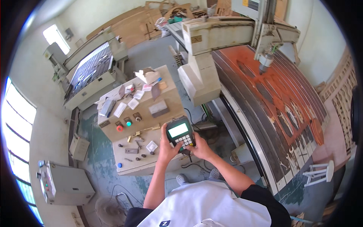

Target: Operating a CNC wood cutting machine using a handheld controller.

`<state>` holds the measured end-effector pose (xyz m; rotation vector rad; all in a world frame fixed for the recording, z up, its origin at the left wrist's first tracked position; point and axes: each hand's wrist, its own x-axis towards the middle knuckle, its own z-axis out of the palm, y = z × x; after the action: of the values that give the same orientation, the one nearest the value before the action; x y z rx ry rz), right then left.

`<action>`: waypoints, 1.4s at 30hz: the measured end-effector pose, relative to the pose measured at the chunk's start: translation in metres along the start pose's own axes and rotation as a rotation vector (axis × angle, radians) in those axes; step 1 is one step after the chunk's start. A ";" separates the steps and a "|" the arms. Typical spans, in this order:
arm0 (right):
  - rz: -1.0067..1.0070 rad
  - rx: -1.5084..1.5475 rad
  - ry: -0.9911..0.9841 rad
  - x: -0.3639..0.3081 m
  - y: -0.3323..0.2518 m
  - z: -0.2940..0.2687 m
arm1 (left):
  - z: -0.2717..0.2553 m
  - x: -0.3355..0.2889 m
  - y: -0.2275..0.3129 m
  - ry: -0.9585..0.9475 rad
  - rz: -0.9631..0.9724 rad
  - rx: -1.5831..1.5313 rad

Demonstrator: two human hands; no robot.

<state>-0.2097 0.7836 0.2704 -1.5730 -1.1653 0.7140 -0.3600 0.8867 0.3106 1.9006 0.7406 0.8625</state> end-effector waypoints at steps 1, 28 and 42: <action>-0.009 0.000 -0.018 0.000 0.001 0.002 | -0.002 -0.001 -0.003 0.020 -0.004 0.004; -0.002 0.022 0.061 -0.009 0.002 0.010 | -0.009 0.000 0.004 -0.052 0.034 -0.094; -0.074 0.018 0.059 -0.008 0.009 0.009 | -0.009 0.000 -0.009 -0.071 0.085 -0.032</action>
<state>-0.2174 0.7788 0.2581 -1.5183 -1.1646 0.6234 -0.3681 0.8949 0.3054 1.9349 0.6041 0.8499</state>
